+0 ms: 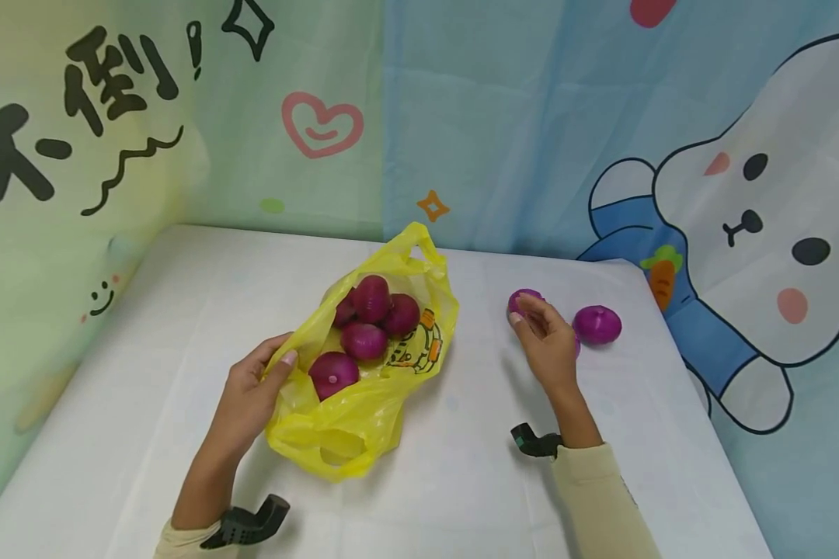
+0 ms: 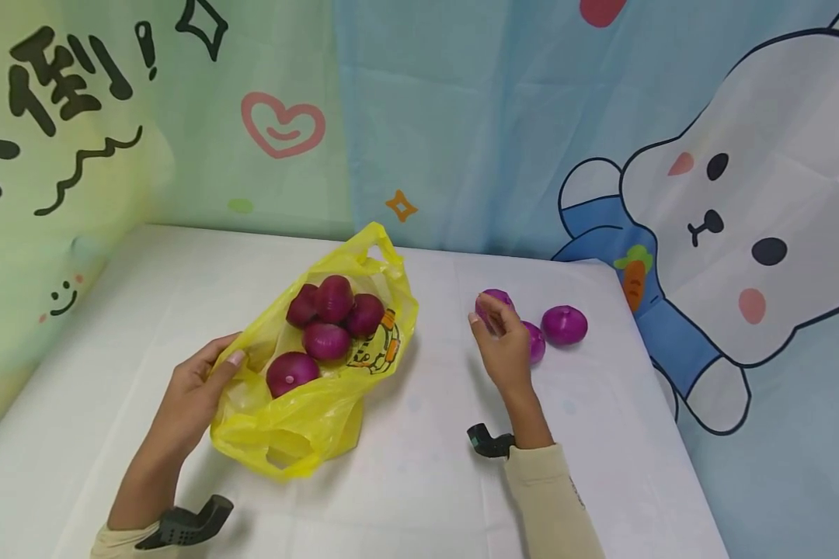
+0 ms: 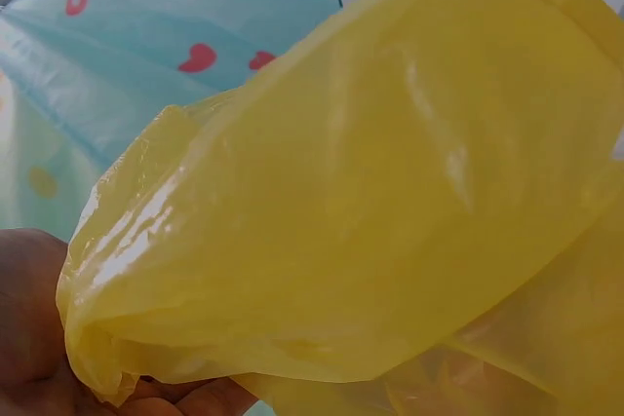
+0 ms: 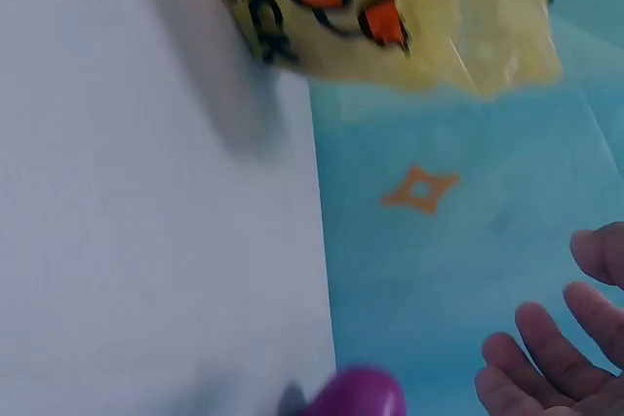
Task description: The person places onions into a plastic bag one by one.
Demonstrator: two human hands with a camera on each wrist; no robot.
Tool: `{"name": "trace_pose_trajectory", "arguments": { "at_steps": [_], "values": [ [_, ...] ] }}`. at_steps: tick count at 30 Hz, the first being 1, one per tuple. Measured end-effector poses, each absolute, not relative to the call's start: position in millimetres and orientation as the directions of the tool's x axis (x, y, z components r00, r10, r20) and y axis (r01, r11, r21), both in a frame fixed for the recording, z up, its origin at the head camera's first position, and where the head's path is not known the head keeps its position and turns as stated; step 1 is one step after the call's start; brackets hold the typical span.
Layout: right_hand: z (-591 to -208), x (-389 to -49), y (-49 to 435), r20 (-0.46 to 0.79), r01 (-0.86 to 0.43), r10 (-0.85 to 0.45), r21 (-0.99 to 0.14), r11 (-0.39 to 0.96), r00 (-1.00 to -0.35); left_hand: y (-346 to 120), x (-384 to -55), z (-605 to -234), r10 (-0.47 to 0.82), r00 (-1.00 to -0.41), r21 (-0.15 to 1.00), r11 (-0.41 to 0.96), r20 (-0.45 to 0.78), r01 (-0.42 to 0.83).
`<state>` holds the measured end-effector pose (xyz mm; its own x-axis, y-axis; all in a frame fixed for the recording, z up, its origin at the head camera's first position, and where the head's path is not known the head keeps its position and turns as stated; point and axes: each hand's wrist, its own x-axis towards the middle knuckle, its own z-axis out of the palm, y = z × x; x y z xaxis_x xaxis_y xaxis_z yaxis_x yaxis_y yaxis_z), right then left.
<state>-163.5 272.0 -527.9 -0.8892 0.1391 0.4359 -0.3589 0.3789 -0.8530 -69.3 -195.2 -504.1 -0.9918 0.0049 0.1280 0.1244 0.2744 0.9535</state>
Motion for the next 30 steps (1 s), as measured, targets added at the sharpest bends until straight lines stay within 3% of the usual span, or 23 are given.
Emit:
{"name": "trace_pose_trajectory", "arguments": {
  "at_steps": [2,5,9,13,18,21,25,30],
  "values": [
    [-527,-161,285,0.428,-0.326,0.184,-0.852,0.410,-0.885,-196,-70,-504,0.003,-0.993,0.954,0.278,0.115,0.111],
    [-518,-153,299,0.387,-0.262,0.261,-0.874,0.409,-0.884,-192,-60,-477,0.052,-0.990,0.975,0.175,0.132,0.139],
    [-475,-127,291,0.271,-0.134,0.368,-0.924,0.359,-0.890,-182,-48,-436,0.078,-0.992,0.986,0.126,0.102,0.111],
    [-442,-106,279,0.189,-0.019,0.424,-0.928,0.373,-0.886,-182,-49,-440,0.045,-0.995,0.970,0.224,0.087,0.095],
    [-471,-113,302,0.179,0.039,0.448,-0.899,0.435,-0.876,-190,-61,-476,0.024,-0.993,0.963,0.244,0.112,0.114],
    [-503,-122,322,0.167,0.100,0.443,-0.850,0.518,-0.881,-189,-60,-475,0.009,-0.995,0.963,0.253,0.096,0.095],
    [-532,-129,338,0.151,0.165,0.438,-0.780,0.604,-0.886,-179,-49,-441,0.016,-0.997,0.974,0.217,0.070,0.072],
    [-531,-127,336,0.170,0.136,0.392,-0.755,0.641,-0.904,-169,-36,-399,0.022,-1.000,0.969,0.248,0.011,0.016]
  ]
}}
